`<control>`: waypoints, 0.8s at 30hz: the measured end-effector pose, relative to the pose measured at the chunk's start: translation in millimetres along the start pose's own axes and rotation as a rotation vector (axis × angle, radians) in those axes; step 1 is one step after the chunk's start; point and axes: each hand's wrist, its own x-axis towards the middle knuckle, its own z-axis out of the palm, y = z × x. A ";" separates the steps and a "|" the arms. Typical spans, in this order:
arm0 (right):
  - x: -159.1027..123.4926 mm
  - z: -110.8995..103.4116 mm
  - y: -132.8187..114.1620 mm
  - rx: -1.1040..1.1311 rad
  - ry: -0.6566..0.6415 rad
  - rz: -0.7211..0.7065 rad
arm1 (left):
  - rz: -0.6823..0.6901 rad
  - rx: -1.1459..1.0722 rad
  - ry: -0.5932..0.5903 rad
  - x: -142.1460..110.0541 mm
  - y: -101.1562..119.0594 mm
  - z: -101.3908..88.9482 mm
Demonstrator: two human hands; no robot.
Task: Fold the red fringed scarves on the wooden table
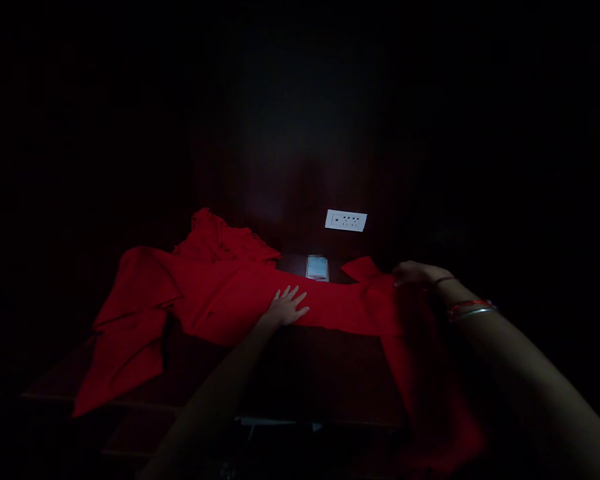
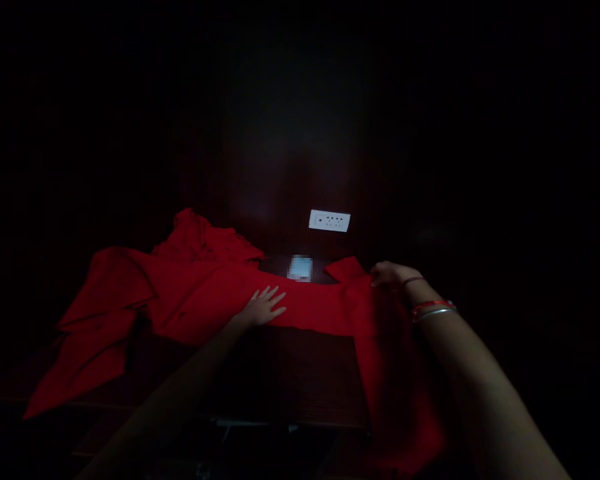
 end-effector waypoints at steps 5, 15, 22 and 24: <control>3.3 1.6 -67.8 -0.142 -0.138 -0.221 | -0.014 -0.009 -0.007 3.7 0.0 0.9; -30.0 135.7 -181.7 0.273 -0.299 -0.542 | 0.053 -0.043 0.141 -4.8 2.7 -7.6; -35.3 99.7 -122.9 0.113 -0.226 -0.280 | 0.028 -0.091 0.209 -7.9 18.1 -12.9; -43.9 104.7 -120.8 0.103 -0.323 -0.248 | 0.035 -0.056 0.223 -10.7 23.3 -10.8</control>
